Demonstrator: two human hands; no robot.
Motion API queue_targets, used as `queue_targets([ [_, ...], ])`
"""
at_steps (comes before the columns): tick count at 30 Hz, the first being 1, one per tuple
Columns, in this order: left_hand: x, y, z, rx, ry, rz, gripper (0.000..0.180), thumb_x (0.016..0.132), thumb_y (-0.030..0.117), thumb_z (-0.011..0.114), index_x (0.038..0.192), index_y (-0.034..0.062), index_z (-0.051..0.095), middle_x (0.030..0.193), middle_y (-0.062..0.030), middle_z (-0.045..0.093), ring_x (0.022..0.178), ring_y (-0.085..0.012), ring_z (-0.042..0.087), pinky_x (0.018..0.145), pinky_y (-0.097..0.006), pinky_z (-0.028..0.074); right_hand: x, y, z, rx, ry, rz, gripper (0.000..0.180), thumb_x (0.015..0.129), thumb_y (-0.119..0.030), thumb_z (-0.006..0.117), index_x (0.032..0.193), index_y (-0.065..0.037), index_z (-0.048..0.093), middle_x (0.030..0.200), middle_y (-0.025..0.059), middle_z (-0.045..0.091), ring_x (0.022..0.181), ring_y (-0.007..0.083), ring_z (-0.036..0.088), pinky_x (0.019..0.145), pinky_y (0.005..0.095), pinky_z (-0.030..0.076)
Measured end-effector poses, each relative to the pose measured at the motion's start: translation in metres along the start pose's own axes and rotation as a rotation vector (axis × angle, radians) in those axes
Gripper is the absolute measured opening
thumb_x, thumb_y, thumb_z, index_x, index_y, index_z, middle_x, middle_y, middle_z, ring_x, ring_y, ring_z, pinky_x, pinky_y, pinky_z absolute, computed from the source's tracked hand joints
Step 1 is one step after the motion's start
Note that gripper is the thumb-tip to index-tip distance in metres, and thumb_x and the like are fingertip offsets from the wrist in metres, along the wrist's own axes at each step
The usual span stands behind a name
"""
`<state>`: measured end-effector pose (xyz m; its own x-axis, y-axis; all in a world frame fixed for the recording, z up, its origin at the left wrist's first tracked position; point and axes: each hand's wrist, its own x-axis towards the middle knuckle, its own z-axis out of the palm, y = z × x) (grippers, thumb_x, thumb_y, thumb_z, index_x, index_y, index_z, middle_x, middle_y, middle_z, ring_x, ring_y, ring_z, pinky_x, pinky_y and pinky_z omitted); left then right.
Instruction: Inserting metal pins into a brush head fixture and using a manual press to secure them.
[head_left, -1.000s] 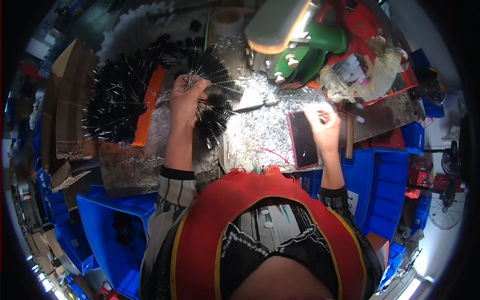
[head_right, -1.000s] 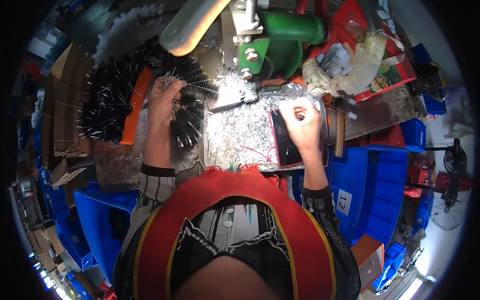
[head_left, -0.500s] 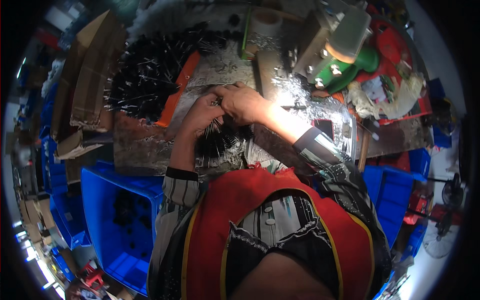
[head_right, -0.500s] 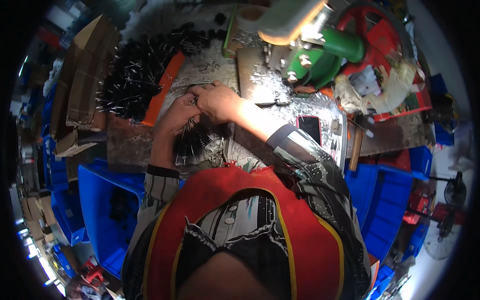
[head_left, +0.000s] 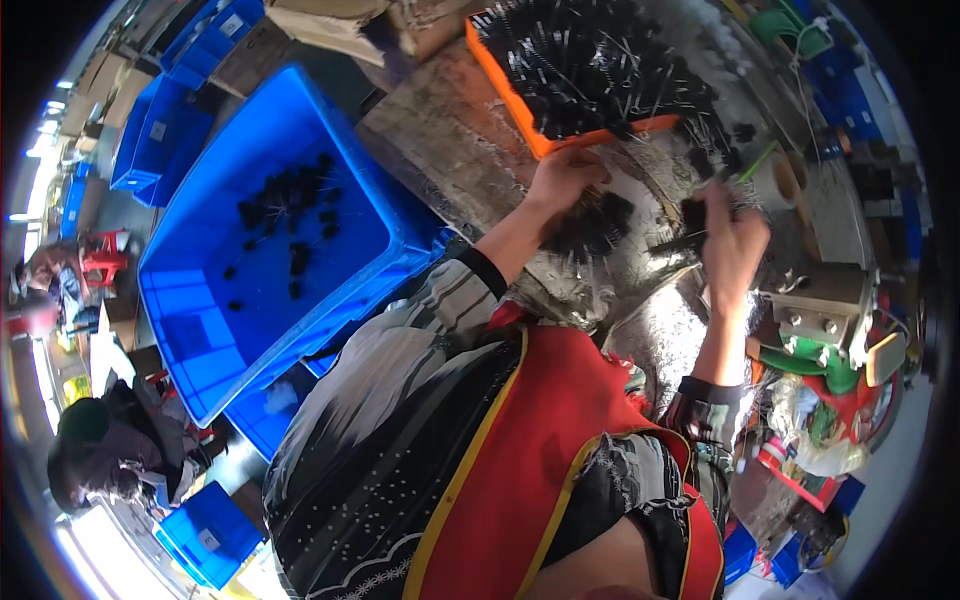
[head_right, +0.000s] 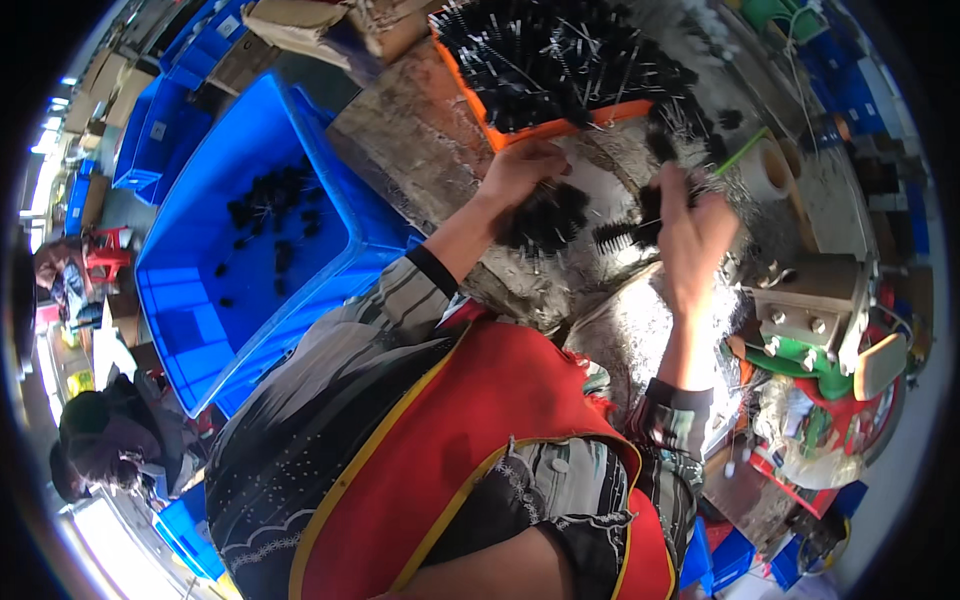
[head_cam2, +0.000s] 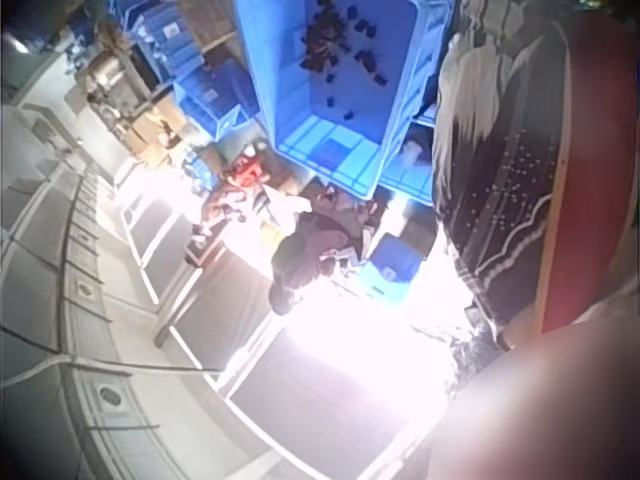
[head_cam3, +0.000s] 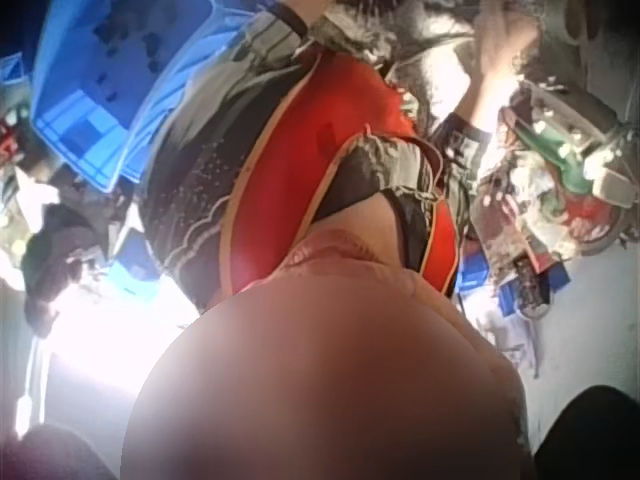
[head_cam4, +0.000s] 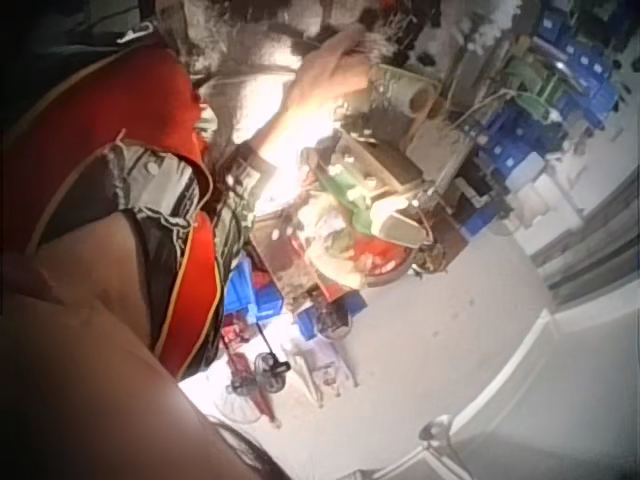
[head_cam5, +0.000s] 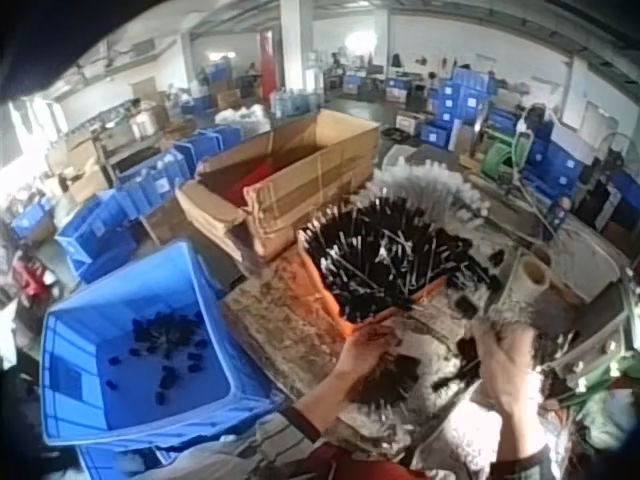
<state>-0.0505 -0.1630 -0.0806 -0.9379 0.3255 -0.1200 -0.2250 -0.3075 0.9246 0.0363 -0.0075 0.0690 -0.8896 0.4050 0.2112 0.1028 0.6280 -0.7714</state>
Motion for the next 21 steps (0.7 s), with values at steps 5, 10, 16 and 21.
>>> queue_targets([
  [5, 0.004, -0.022, 0.011, -0.322, 0.03, 0.113, 0.012, 0.074, 0.003, 0.061, 0.086, -0.0001, 0.06, 0.077, -0.0044, 0.062, 0.068, -0.0089, 0.056, 0.061, -0.022, 0.046, -0.001, -0.115, 0.021, 0.352, -0.115, -0.557, 0.019, 0.087, -0.01, 0.053, 0.095, 0.003, 0.065, 0.092, 0.0068, 0.066, 0.078, 0.0099, 0.06, 0.075, 0.0242, 0.046],
  [10, 0.01, -0.028, 0.016, -0.075, 0.074, 0.067, 0.017, 0.077, 0.001, 0.063, 0.092, -0.0013, 0.056, 0.084, -0.0056, 0.062, 0.077, -0.012, 0.059, 0.067, -0.024, 0.047, -0.029, -0.177, 0.084, 0.121, -0.325, -1.064, 0.044, 0.07, -0.036, 0.069, 0.062, 0.006, 0.056, 0.116, 0.0228, 0.048, 0.101, 0.0357, 0.046, 0.085, 0.0447, 0.036],
  [16, 0.001, -0.032, 0.01, 0.007, 0.137, 0.126, 0.016, 0.077, 0.001, 0.062, 0.091, -0.002, 0.056, 0.085, -0.0059, 0.062, 0.078, -0.011, 0.058, 0.065, -0.023, 0.047, -0.05, -0.064, 0.091, -0.095, -0.319, -0.674, 0.045, 0.067, -0.016, 0.068, 0.093, 0.016, 0.05, 0.128, 0.0296, 0.032, 0.112, 0.0404, 0.038, 0.094, 0.044, 0.032],
  [21, -0.016, 0.002, 0.025, -0.074, 0.168, -0.1, 0.016, 0.078, 0.003, 0.063, 0.093, 0.001, 0.057, 0.09, -0.0076, 0.06, 0.078, -0.0129, 0.057, 0.069, -0.023, 0.046, -0.076, 0.014, 0.069, -0.456, -0.304, -0.41, 0.045, 0.062, -0.014, 0.064, 0.092, 0.018, 0.053, 0.134, 0.0325, 0.022, 0.121, 0.0459, 0.028, 0.102, 0.0465, 0.026],
])
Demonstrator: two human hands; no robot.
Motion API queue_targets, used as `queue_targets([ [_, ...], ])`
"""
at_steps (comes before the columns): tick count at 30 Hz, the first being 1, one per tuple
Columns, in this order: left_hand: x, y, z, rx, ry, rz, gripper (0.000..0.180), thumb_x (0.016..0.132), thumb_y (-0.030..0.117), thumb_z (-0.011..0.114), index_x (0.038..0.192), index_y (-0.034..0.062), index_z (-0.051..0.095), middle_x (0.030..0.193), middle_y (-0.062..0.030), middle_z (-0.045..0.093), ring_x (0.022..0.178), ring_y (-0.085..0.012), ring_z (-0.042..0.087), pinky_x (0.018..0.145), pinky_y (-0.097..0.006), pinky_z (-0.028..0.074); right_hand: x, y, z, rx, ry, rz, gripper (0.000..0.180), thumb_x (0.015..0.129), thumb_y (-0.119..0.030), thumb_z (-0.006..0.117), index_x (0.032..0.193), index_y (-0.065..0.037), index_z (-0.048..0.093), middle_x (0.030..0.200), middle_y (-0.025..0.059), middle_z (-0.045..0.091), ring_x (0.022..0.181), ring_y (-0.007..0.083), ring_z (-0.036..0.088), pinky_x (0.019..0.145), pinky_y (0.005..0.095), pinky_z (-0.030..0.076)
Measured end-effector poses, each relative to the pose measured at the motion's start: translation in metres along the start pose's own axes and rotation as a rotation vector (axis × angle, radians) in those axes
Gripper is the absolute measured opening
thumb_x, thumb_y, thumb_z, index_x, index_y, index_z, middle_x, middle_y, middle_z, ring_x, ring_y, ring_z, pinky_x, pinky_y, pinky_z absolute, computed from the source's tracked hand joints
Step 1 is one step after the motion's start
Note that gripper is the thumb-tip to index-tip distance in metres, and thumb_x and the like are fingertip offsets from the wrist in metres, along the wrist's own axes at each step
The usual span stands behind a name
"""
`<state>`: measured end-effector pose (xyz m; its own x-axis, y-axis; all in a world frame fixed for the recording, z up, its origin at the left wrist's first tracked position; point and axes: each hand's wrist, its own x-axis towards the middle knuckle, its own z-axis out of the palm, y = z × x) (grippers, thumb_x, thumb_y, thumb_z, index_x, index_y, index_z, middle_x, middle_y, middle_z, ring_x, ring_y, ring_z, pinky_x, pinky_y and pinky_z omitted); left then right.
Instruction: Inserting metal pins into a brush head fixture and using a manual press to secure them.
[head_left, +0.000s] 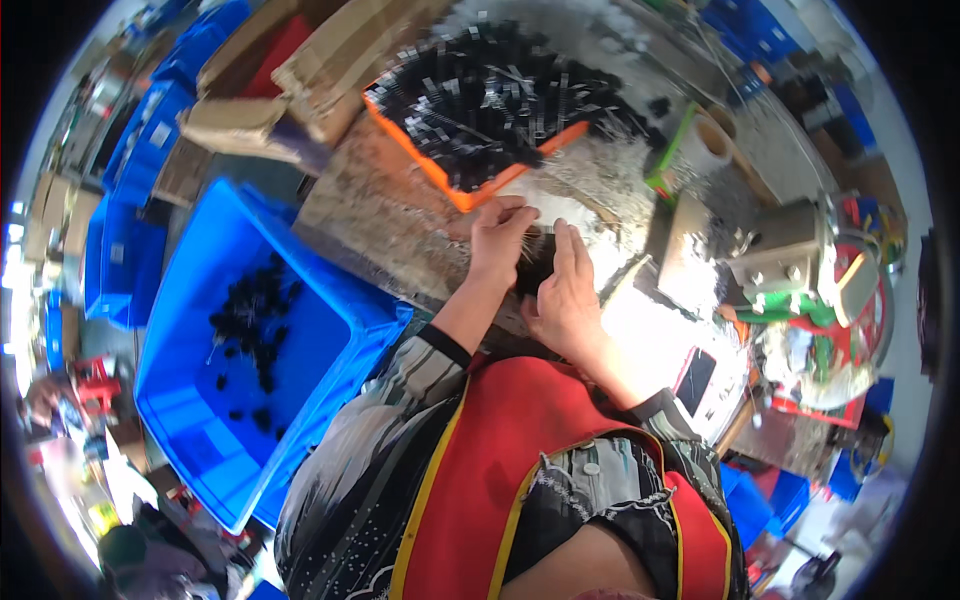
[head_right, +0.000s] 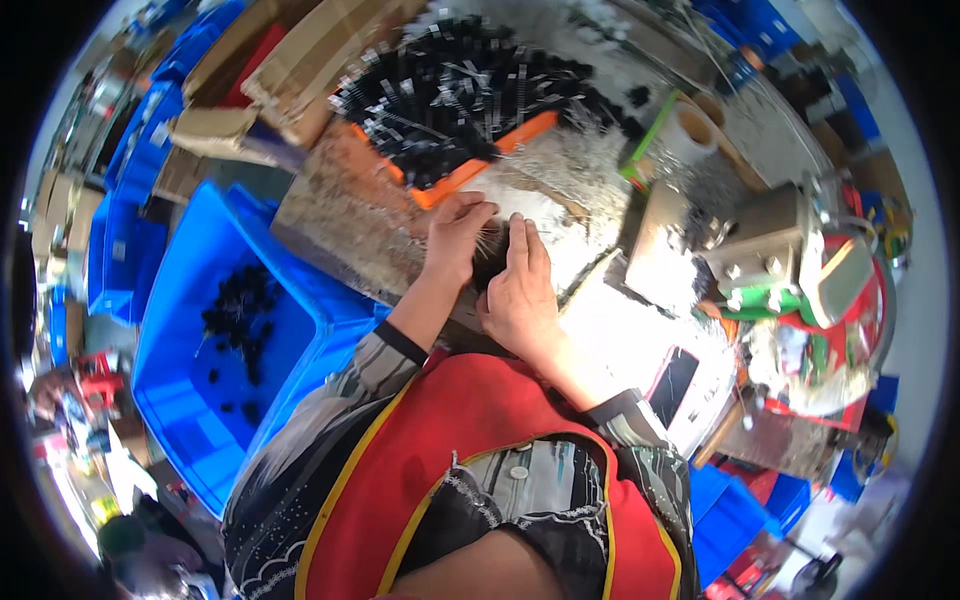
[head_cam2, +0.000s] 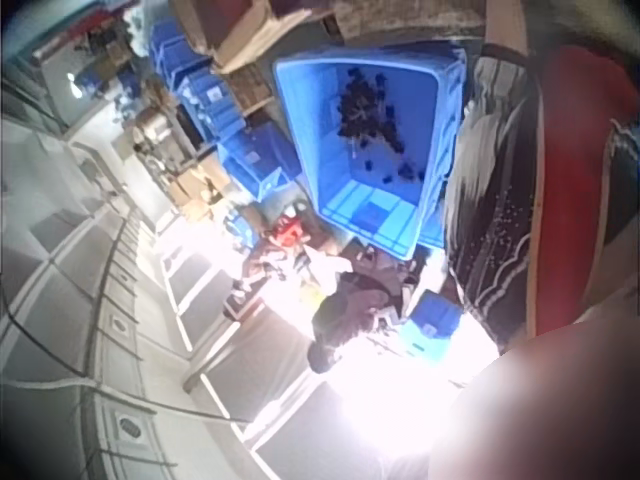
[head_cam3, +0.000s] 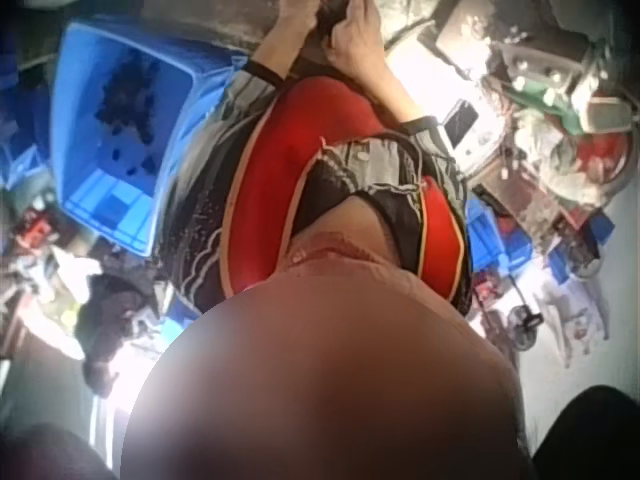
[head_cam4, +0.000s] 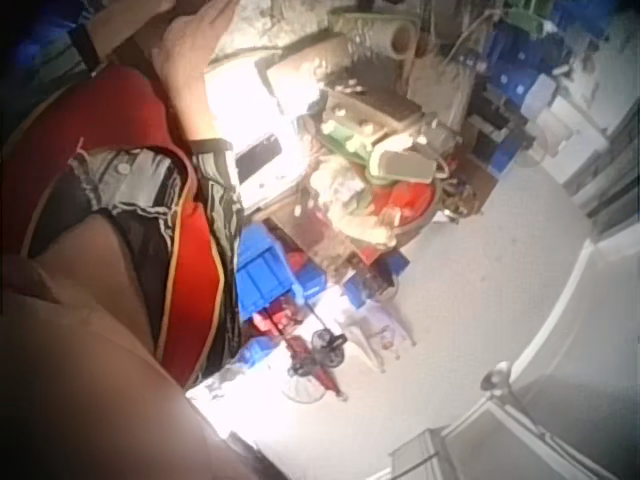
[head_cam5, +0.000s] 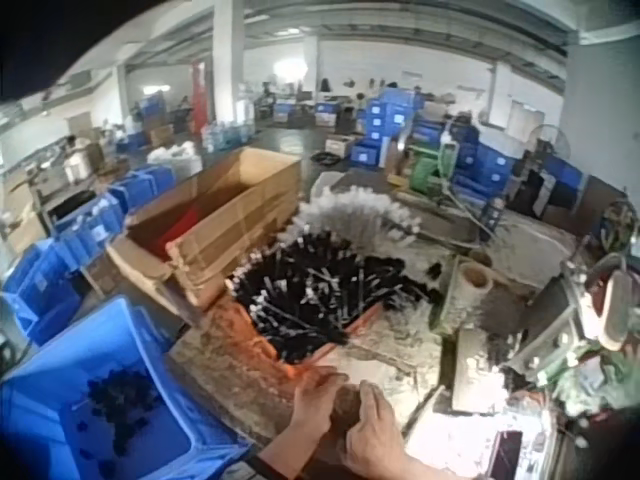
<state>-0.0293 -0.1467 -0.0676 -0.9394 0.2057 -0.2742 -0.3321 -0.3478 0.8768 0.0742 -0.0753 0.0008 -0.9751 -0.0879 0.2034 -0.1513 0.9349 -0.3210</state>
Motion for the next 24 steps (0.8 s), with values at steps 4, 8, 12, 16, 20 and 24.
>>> queue_targets([
  [4, -0.007, 0.002, 0.009, -0.14, -0.14, -0.063, 0.023, 0.078, 0.003, 0.062, 0.1, 0.0024, 0.055, 0.094, -0.0092, 0.06, 0.083, -0.0153, 0.058, 0.073, -0.026, 0.046, -0.015, 0.018, 0.018, -0.107, 0.074, 0.068, 0.039, 0.057, -0.014, 0.064, 0.082, 0.016, 0.06, 0.134, 0.0376, 0.019, 0.124, 0.0483, 0.025, 0.105, 0.0455, 0.023],
  [8, -0.015, 0.006, 0.012, -0.35, -0.352, -0.119, 0.045, 0.081, 0.004, 0.059, 0.122, 0.0046, 0.04, 0.115, -0.0156, 0.051, 0.102, -0.0232, 0.053, 0.089, -0.035, 0.042, -0.02, 0.029, 0.011, 0.006, 0.05, 0.132, 0.04, 0.061, -0.013, 0.061, 0.086, 0.019, 0.058, 0.133, 0.0388, 0.02, 0.122, 0.0482, 0.027, 0.104, 0.0447, 0.025],
  [12, -0.024, 0.003, 0.018, -0.36, -0.482, -0.079, 0.064, 0.082, -0.001, 0.053, 0.136, 0.0142, 0.024, 0.131, -0.0199, 0.037, 0.123, -0.0298, 0.036, 0.104, -0.04, 0.029, -0.026, 0.042, 0.017, 0.034, 0.124, 0.16, 0.043, 0.062, -0.012, 0.06, 0.09, 0.02, 0.056, 0.133, 0.0379, 0.021, 0.122, 0.0475, 0.029, 0.103, 0.0442, 0.027],
  [16, -0.033, 0.007, 0.028, -0.352, -0.492, -0.016, 0.085, 0.073, -0.008, 0.061, 0.14, 0.0174, 0.014, 0.134, -0.0157, 0.031, 0.121, -0.0262, 0.038, 0.098, -0.035, 0.037, -0.028, 0.044, 0.016, 0.122, 0.176, 0.185, 0.046, 0.062, -0.011, 0.059, 0.094, 0.021, 0.053, 0.133, 0.0365, 0.022, 0.121, 0.0469, 0.031, 0.103, 0.0439, 0.028],
  [20, -0.042, 0.01, 0.048, 0.108, -0.392, 0.136, 0.065, 0.072, -0.003, 0.065, 0.129, 0.0082, 0.036, 0.128, -0.0138, 0.039, 0.115, -0.0225, 0.043, 0.092, -0.034, 0.04, -0.031, 0.045, 0.019, 0.16, 0.247, 0.154, 0.05, 0.064, -0.012, 0.06, 0.1, 0.021, 0.051, 0.133, 0.0364, 0.022, 0.122, 0.0464, 0.03, 0.102, 0.0447, 0.028],
  [24, -0.029, -0.001, 0.054, 0.413, -0.246, 0.209, 0.011, 0.076, 0.007, 0.064, 0.08, 0.0028, 0.055, 0.106, -0.0118, 0.055, 0.102, -0.0176, 0.05, 0.085, -0.03, 0.04, -0.033, 0.048, 0.019, 0.174, 0.261, 0.129, 0.05, 0.065, -0.012, 0.06, 0.101, 0.021, 0.05, 0.132, 0.0364, 0.023, 0.123, 0.0456, 0.028, 0.102, 0.0439, 0.027],
])
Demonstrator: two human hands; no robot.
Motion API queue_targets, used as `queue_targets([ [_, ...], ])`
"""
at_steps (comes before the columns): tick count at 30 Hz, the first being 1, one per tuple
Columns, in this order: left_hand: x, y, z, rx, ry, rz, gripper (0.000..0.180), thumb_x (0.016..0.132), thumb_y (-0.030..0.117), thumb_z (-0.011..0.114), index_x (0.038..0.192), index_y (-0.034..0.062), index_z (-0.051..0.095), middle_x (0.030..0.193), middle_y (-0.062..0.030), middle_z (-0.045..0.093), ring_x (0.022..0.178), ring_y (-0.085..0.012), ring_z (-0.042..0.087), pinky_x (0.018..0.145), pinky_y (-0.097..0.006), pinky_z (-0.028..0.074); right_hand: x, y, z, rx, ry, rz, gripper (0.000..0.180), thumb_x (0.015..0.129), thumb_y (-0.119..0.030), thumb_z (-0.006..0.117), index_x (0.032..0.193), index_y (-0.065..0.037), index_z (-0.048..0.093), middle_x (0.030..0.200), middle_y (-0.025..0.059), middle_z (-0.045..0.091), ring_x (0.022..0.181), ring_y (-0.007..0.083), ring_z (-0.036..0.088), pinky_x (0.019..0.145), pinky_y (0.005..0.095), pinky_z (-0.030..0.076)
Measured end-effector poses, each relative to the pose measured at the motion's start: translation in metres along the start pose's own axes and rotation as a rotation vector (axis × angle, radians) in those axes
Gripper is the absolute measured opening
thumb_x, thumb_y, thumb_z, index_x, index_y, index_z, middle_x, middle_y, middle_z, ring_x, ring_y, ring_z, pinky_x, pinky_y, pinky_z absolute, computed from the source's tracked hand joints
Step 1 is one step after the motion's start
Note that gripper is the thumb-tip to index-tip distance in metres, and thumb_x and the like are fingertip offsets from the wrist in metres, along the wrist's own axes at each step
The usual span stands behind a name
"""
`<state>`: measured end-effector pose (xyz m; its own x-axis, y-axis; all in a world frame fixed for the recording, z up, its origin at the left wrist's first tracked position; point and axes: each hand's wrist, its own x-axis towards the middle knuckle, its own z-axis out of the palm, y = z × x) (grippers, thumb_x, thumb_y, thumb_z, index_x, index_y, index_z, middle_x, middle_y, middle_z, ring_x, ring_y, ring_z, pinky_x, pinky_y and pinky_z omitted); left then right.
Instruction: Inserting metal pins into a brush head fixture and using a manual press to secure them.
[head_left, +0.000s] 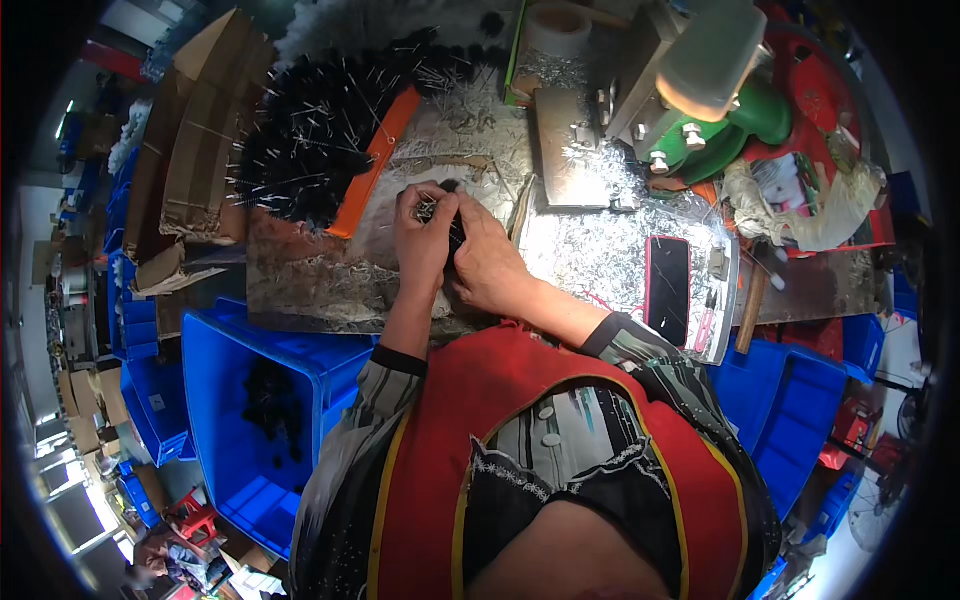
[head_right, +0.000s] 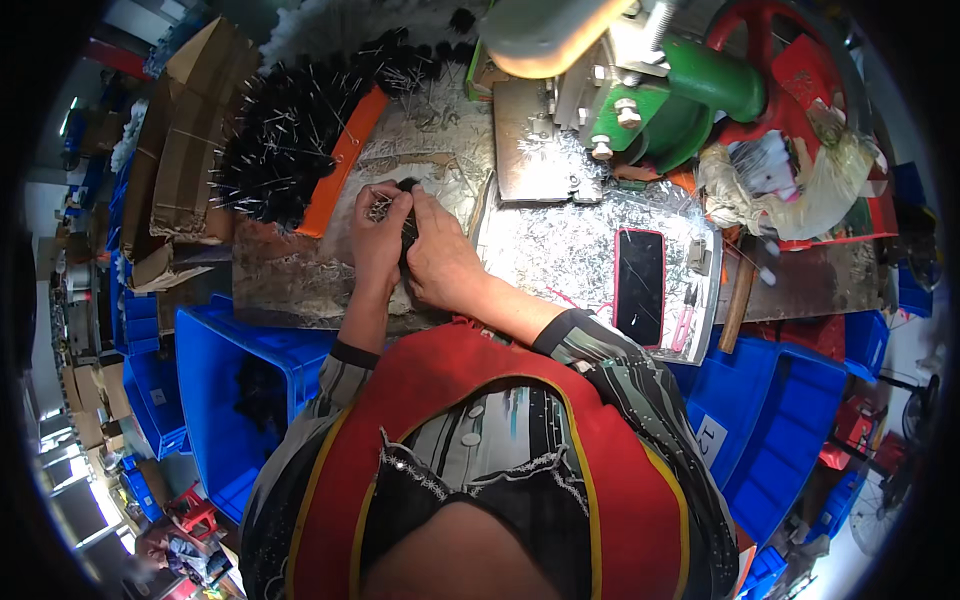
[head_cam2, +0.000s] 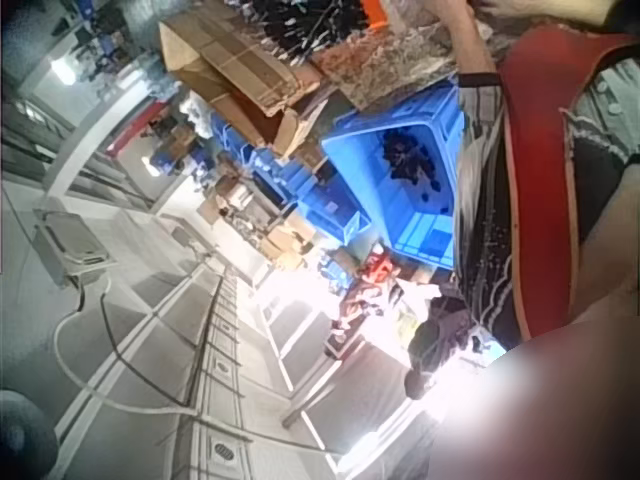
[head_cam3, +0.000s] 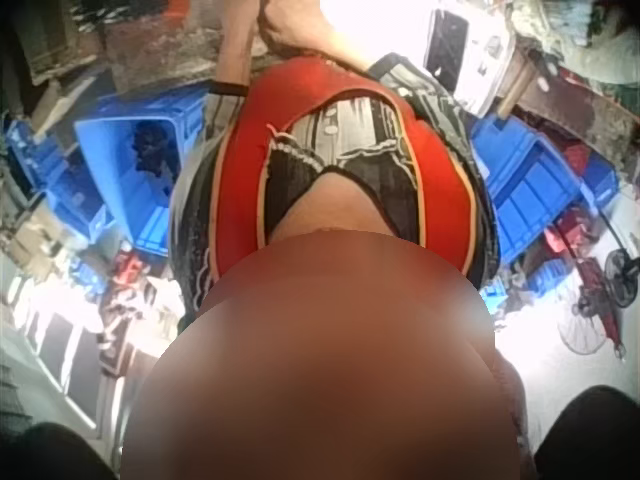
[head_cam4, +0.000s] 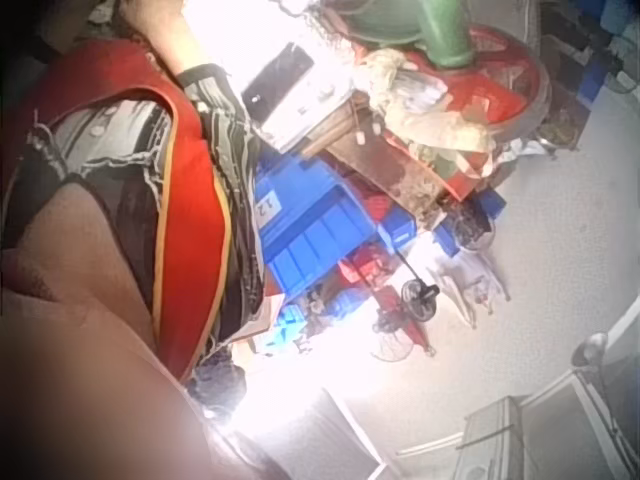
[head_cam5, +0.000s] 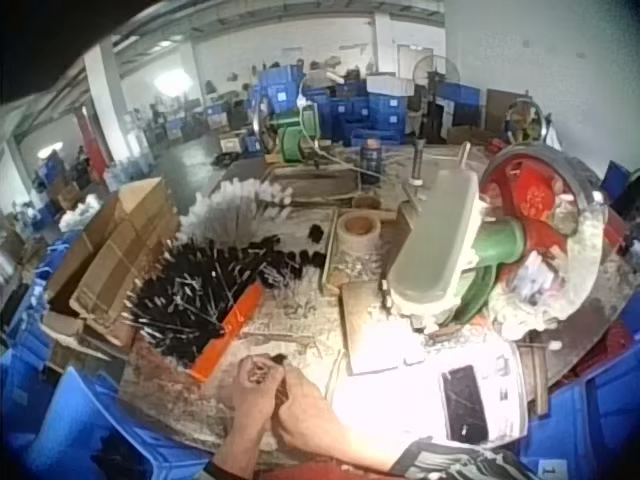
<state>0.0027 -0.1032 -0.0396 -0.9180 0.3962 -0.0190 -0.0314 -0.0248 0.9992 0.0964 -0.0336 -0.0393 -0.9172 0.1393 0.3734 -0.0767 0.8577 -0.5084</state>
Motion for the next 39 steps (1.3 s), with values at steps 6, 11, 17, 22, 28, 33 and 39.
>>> queue_targets([
  [6, -0.001, 0.022, -0.002, 0.242, -0.181, -0.073, 0.01, 0.075, 0.005, 0.064, 0.083, 0.0033, 0.058, 0.09, -0.0051, 0.058, 0.083, -0.0135, 0.053, 0.076, -0.029, 0.042, -0.01, -0.001, -0.013, 0.038, -0.037, 0.038, 0.049, 0.065, -0.012, 0.062, 0.101, 0.02, 0.05, 0.131, 0.0362, 0.024, 0.122, 0.0451, 0.028, 0.102, 0.0437, 0.028],
  [11, 0.003, 0.029, 0.009, -0.25, -0.032, -0.127, 0.012, 0.075, 0.002, 0.065, 0.085, 0.0051, 0.059, 0.084, -0.0003, 0.057, 0.076, -0.0085, 0.053, 0.065, -0.02, 0.043, -0.021, 0.0, -0.079, 0.394, 0.18, 0.13, 0.053, 0.067, -0.007, 0.063, 0.114, 0.013, 0.046, 0.13, 0.0274, 0.033, 0.12, 0.0386, 0.034, 0.1, 0.0411, 0.029],
  [17, 0.015, 0.038, 0.052, -0.506, -0.219, -0.279, 0.013, 0.076, -0.001, 0.064, 0.087, 0.0047, 0.059, 0.08, -0.0022, 0.058, 0.072, -0.0106, 0.056, 0.061, -0.021, 0.047, -0.117, 0.071, -0.146, 0.522, 0.592, 0.739, 0.028, 0.079, -0.009, 0.063, 0.104, 0.002, 0.057, 0.091, 0.0098, 0.062, 0.079, 0.0129, 0.058, 0.072, 0.0255, 0.047],
  [22, 0.02, 0.03, 0.085, -0.581, -0.405, -0.37, 0.015, 0.075, -0.003, 0.063, 0.088, 0.0037, 0.059, 0.079, -0.0055, 0.061, 0.069, -0.0129, 0.06, 0.061, -0.023, 0.05, -0.162, 0.096, -0.209, -0.128, 0.776, 0.944, 0.043, 0.073, -0.025, 0.071, 0.102, 0.003, 0.056, 0.085, 0.0126, 0.062, 0.076, 0.0189, 0.059, 0.07, 0.0297, 0.047],
  [28, 0.032, 0.025, 0.1, -0.531, -0.533, -0.421, 0.015, 0.075, -0.004, 0.062, 0.088, 0.0032, 0.059, 0.077, -0.0063, 0.062, 0.064, -0.0135, 0.06, 0.054, -0.022, 0.05, -0.123, 0.106, -0.261, 0.314, 0.901, 0.659, 0.035, 0.072, -0.012, 0.069, 0.099, 0.005, 0.055, 0.084, 0.0122, 0.061, 0.076, 0.0213, 0.061, 0.069, 0.0311, 0.049],
  [33, 0.041, 0.025, 0.105, -0.492, -0.549, -0.428, 0.015, 0.075, -0.004, 0.062, 0.088, 0.0031, 0.059, 0.076, -0.0069, 0.062, 0.064, -0.0136, 0.06, 0.055, -0.023, 0.051, -0.119, 0.131, -0.259, 0.701, 1.081, 0.546, 0.019, 0.07, -0.004, 0.065, 0.084, 0.006, 0.058, 0.076, 0.0109, 0.061, 0.069, 0.0213, 0.062, 0.062, 0.0325, 0.05],
  [39, 0.048, 0.033, 0.108, -0.465, -0.572, -0.438, 0.012, 0.075, -0.004, 0.062, 0.085, 0.0031, 0.059, 0.076, -0.0069, 0.062, 0.064, -0.0133, 0.06, 0.054, -0.023, 0.052, -0.096, 0.097, -0.335, 0.601, 0.768, 0.736, 0.015, 0.074, -0.012, 0.063, 0.074, 0.002, 0.058, 0.056, 0.0087, 0.053, 0.051, 0.0202, 0.054, 0.053, 0.0291, 0.045],
])
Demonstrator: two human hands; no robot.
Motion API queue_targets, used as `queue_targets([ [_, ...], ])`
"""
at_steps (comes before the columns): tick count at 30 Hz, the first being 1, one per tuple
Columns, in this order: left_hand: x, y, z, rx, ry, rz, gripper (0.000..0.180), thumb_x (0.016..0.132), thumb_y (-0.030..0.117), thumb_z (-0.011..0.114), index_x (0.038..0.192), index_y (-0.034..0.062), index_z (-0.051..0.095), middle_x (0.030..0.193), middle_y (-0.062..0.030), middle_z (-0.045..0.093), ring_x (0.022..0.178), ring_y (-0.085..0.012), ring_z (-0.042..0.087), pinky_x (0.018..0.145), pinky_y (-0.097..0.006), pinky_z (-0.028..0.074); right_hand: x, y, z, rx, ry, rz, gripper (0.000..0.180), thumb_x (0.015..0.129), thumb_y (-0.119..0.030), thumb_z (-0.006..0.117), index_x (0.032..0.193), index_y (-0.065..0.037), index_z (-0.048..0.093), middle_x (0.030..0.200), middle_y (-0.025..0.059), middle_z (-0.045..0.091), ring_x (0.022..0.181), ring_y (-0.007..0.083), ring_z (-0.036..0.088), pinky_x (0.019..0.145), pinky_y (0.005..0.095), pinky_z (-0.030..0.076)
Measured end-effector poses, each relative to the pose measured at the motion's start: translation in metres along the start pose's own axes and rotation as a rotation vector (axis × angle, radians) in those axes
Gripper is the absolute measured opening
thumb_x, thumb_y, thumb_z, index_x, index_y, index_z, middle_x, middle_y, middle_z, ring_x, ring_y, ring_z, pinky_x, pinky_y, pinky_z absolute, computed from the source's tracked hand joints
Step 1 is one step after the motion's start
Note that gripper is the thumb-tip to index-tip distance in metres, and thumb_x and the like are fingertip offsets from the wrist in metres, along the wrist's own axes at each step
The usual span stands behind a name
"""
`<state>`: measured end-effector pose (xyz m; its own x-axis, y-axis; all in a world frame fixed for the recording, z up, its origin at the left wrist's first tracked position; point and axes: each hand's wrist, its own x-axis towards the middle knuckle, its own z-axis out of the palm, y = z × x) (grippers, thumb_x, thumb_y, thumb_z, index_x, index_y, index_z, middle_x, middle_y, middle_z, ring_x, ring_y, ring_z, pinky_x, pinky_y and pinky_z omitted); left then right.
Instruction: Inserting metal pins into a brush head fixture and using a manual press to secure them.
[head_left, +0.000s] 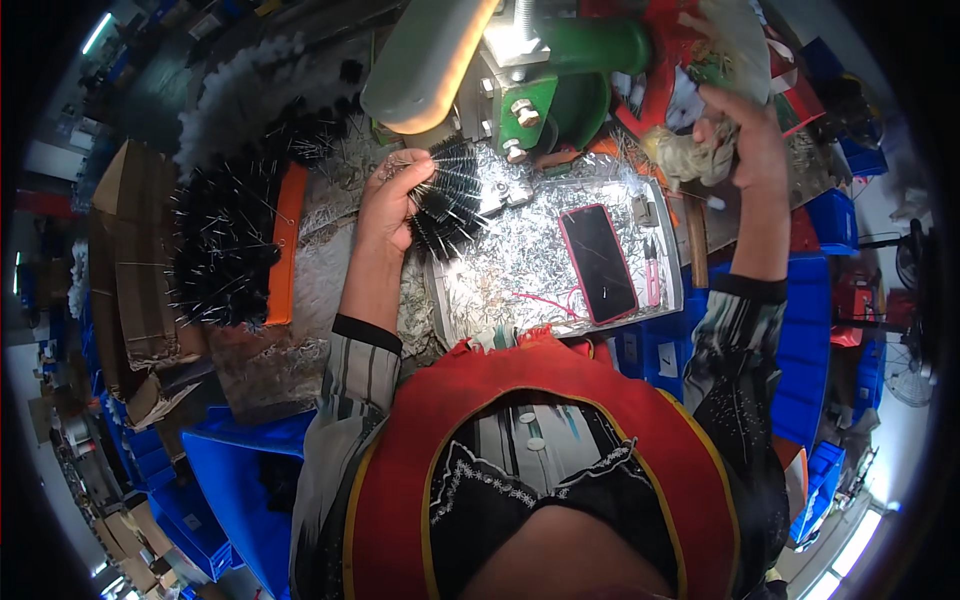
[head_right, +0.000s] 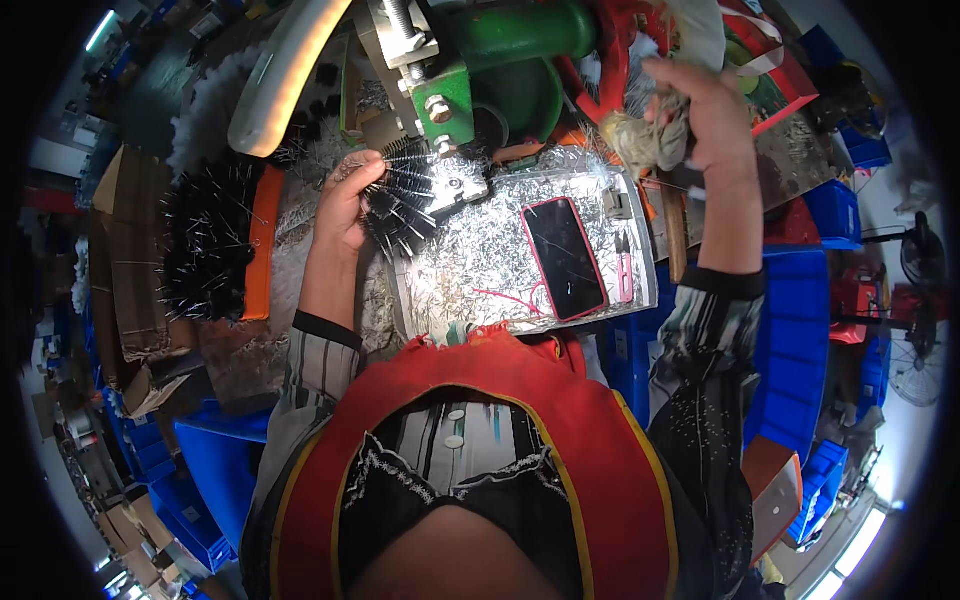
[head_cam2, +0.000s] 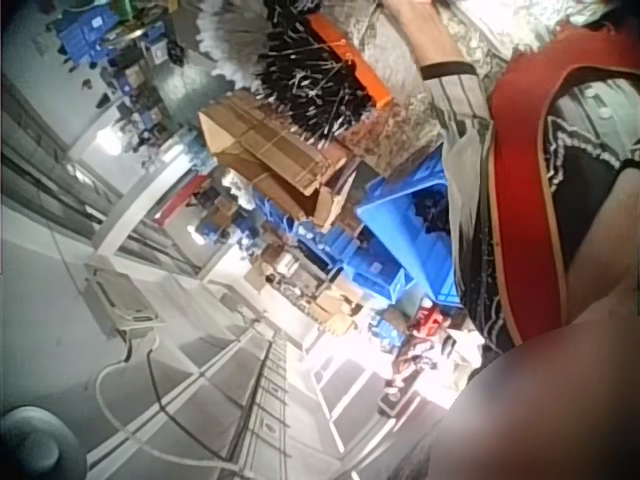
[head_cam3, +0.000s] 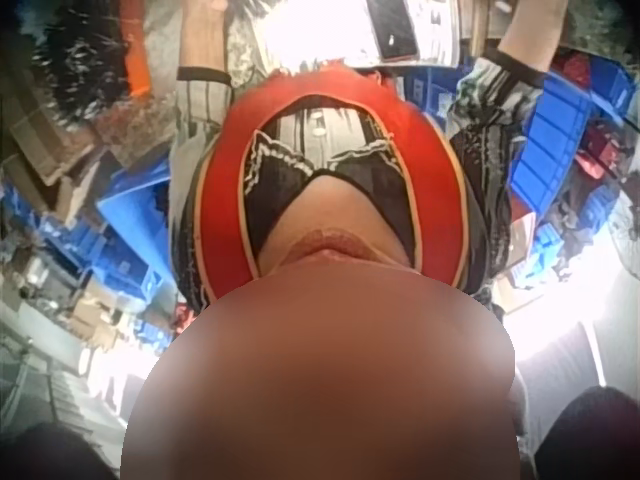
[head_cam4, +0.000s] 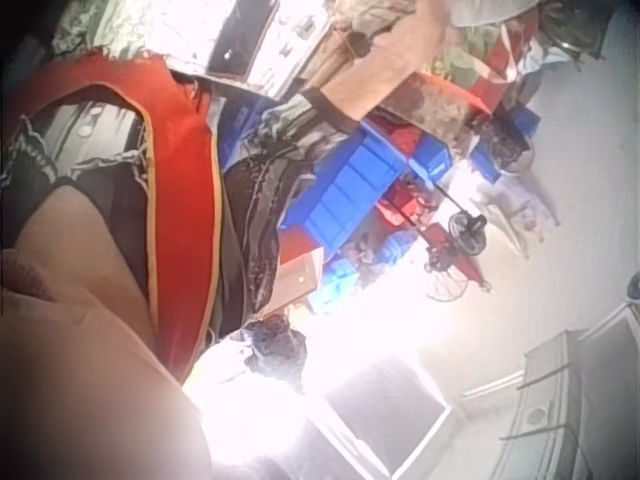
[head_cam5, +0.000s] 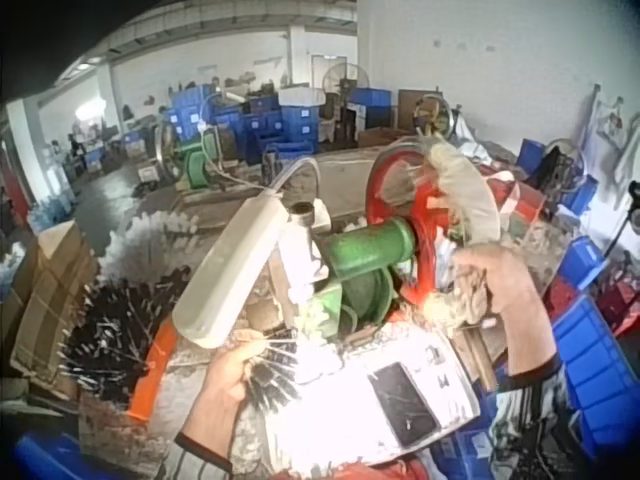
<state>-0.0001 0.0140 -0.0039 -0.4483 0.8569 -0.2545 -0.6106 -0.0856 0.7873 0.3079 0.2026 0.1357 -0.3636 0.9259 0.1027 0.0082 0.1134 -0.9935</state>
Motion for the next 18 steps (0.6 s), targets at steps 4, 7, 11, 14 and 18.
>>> queue_targets([
  [4, 0.002, 0.003, 0.002, 0.01, -0.038, -0.013, 0.012, 0.075, -0.003, 0.062, 0.084, 0.003, 0.059, 0.075, -0.0068, 0.062, 0.063, -0.0131, 0.06, 0.054, -0.024, 0.052, 0.015, -0.031, 0.003, -0.044, -0.127, 0.016, 0.023, 0.071, -0.023, 0.067, 0.065, -0.003, 0.058, 0.052, 0.0058, 0.052, 0.043, 0.0154, 0.051, 0.045, 0.0259, 0.041],
  [7, 0.003, 0.002, 0.001, 0.006, -0.049, -0.013, 0.012, 0.075, -0.003, 0.062, 0.085, 0.003, 0.059, 0.075, -0.0069, 0.062, 0.063, -0.0131, 0.06, 0.054, -0.024, 0.052, 0.016, -0.027, 0.004, -0.006, -0.178, -0.001, 0.022, 0.071, -0.022, 0.068, 0.065, -0.004, 0.057, 0.053, 0.0053, 0.053, 0.043, 0.0145, 0.051, 0.044, 0.0244, 0.04],
  [11, 0.002, -0.001, -0.002, 0.01, -0.004, 0.016, 0.013, 0.075, -0.004, 0.063, 0.085, 0.0027, 0.059, 0.076, -0.0078, 0.062, 0.064, -0.0138, 0.061, 0.054, -0.024, 0.052, -0.003, 0.073, 0.012, 0.187, 0.152, -0.311, 0.012, 0.072, -0.007, 0.063, 0.065, 0.001, 0.057, 0.065, 0.0088, 0.058, 0.049, 0.0153, 0.054, 0.047, 0.0242, 0.041],
  [14, 0.004, 0.001, 0.008, 0.024, -0.004, 0.009, 0.013, 0.074, -0.005, 0.062, 0.084, 0.0021, 0.059, 0.077, -0.0083, 0.063, 0.064, -0.0148, 0.061, 0.055, -0.024, 0.052, -0.008, 0.103, 0.016, 0.15, 0.12, -0.491, 0.007, 0.071, -0.001, 0.06, 0.075, 0.004, 0.056, 0.065, 0.0109, 0.056, 0.057, 0.02, 0.057, 0.054, 0.0281, 0.045],
  [18, 0.001, -0.01, 0.007, -0.077, 0.135, 0.118, 0.013, 0.074, -0.006, 0.063, 0.084, 0.0015, 0.059, 0.077, -0.0085, 0.062, 0.064, -0.0152, 0.061, 0.056, -0.025, 0.052, -0.011, 0.056, 0.023, 0.236, 0.243, -0.073, 0.009, 0.071, -0.004, 0.06, 0.073, 0.003, 0.055, 0.061, 0.0096, 0.054, 0.055, 0.0206, 0.056, 0.054, 0.0303, 0.046],
])
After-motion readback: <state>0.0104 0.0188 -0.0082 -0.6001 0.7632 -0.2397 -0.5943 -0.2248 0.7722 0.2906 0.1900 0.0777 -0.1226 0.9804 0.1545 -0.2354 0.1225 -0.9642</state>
